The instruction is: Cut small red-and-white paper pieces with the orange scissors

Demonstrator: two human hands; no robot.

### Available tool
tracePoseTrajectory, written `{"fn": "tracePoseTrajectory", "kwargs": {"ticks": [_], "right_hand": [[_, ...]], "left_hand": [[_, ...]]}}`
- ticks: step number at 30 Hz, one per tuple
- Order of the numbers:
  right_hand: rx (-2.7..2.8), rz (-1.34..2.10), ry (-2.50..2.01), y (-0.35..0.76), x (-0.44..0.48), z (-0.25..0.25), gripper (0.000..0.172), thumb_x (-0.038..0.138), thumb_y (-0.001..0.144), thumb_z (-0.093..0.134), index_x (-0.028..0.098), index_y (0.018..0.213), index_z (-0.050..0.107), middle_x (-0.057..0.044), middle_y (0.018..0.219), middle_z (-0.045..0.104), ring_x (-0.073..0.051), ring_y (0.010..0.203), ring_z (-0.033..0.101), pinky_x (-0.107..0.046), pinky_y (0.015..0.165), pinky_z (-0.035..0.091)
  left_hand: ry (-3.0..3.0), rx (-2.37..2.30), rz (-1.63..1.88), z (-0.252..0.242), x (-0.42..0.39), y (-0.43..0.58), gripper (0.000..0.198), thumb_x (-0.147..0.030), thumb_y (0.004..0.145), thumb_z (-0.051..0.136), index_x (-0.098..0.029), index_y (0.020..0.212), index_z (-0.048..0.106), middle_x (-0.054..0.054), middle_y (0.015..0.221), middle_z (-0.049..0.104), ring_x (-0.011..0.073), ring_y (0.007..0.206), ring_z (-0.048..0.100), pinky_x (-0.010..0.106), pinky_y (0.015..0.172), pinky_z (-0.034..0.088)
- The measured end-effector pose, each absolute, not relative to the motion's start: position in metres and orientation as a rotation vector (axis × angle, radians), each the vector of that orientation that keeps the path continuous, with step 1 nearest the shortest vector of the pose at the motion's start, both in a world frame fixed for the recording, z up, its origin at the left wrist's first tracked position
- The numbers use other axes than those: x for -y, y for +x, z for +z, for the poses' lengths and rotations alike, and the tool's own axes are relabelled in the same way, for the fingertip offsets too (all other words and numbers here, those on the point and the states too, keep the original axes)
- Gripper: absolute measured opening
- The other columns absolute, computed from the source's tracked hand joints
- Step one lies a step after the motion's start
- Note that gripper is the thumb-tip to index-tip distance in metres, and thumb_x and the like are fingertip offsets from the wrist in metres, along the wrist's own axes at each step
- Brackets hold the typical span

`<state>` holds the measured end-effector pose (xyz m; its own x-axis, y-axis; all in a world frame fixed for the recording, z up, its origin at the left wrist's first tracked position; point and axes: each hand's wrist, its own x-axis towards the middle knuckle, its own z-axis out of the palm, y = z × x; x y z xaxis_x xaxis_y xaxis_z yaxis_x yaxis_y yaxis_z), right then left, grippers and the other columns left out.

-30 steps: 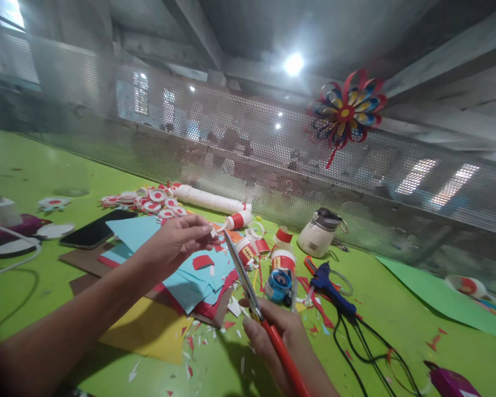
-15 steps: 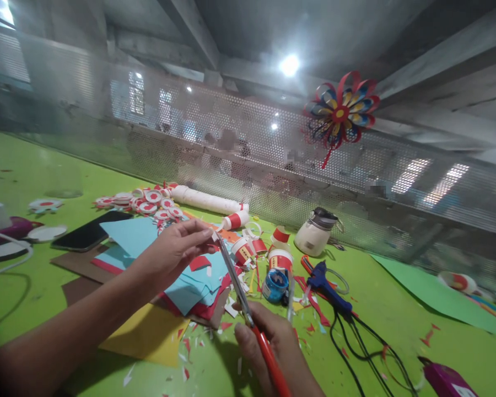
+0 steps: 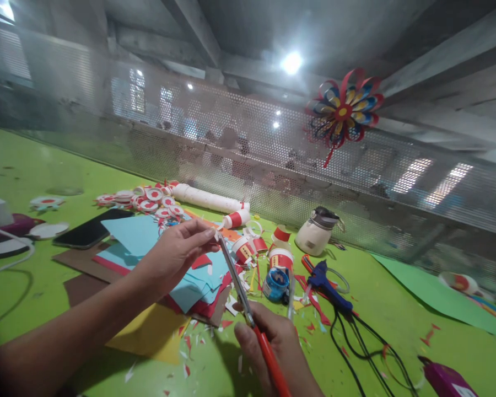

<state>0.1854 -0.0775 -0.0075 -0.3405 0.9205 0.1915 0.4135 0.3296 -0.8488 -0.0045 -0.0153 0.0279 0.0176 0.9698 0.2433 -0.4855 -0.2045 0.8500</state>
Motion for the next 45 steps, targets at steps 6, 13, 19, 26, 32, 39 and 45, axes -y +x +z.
{"fn": "tracePoseTrajectory", "kwargs": {"ticks": [6,13,19,26,32,39,45], "right_hand": [[1.911,0.890,-1.156,0.1860,0.0766,-0.0105,0.046,0.052,0.083,0.041,0.012,0.094,0.062,0.006,0.052,0.030,-0.007,0.040,0.028,-0.019,0.037,0.031],[1.999,0.800,-1.134,0.1887,0.0745,-0.0096,0.042,0.049,0.084,0.041,0.015,0.092,0.064,0.004,0.052,0.033,-0.009,0.044,0.033,-0.020,0.039,0.027],[2.022,0.798,-1.130,0.1901,0.0734,-0.0094,0.043,0.048,0.085,0.040,0.014,0.097,0.064,0.004,0.053,0.033,-0.010,0.045,0.032,-0.020,0.039,0.026],[1.973,0.868,-1.129,0.1892,0.0751,-0.0094,0.043,0.048,0.085,0.040,0.014,0.097,0.063,0.005,0.053,0.032,-0.009,0.045,0.030,-0.020,0.040,0.026],[1.984,0.818,-1.141,0.1902,0.0744,-0.0118,0.044,0.050,0.085,0.040,0.015,0.096,0.063,0.004,0.051,0.035,-0.010,0.044,0.034,-0.021,0.041,0.026],[1.993,0.796,-1.164,0.1892,0.0749,-0.0094,0.044,0.051,0.084,0.041,0.015,0.095,0.063,0.005,0.052,0.031,-0.010,0.044,0.029,-0.021,0.040,0.023],[2.002,0.813,-1.155,0.1885,0.0759,-0.0066,0.042,0.049,0.084,0.040,0.014,0.094,0.063,0.005,0.054,0.030,-0.010,0.046,0.030,-0.020,0.040,0.024]], "left_hand": [[1.023,-0.650,1.513,0.0288,0.0161,-0.0043,0.011,-0.018,0.071,0.063,-0.012,0.065,0.056,0.004,0.069,0.060,0.0113,0.065,0.056,0.028,0.070,0.044],[1.009,-0.641,1.525,0.0302,0.0170,-0.0038,0.010,-0.017,0.070,0.063,-0.012,0.064,0.056,0.003,0.067,0.060,0.0109,0.064,0.055,0.028,0.069,0.045],[1.028,-0.625,1.537,0.0289,0.0157,-0.0044,0.011,-0.019,0.070,0.063,-0.012,0.064,0.057,0.004,0.068,0.060,0.0119,0.065,0.055,0.029,0.069,0.045],[1.037,-0.609,1.529,0.0280,0.0149,-0.0049,0.010,-0.018,0.070,0.062,-0.012,0.064,0.057,0.004,0.068,0.060,0.0120,0.066,0.056,0.028,0.069,0.046],[1.030,-0.614,1.525,0.0287,0.0157,-0.0049,0.011,-0.018,0.070,0.063,-0.012,0.063,0.057,0.004,0.068,0.060,0.0119,0.066,0.055,0.028,0.068,0.046],[1.037,-0.616,1.538,0.0283,0.0162,-0.0042,0.010,-0.018,0.070,0.062,-0.012,0.064,0.057,0.004,0.068,0.060,0.0118,0.065,0.056,0.029,0.069,0.046],[1.033,-0.603,1.534,0.0281,0.0161,-0.0040,0.010,-0.017,0.071,0.061,-0.011,0.064,0.056,0.004,0.067,0.060,0.0121,0.064,0.056,0.030,0.071,0.046]]}}
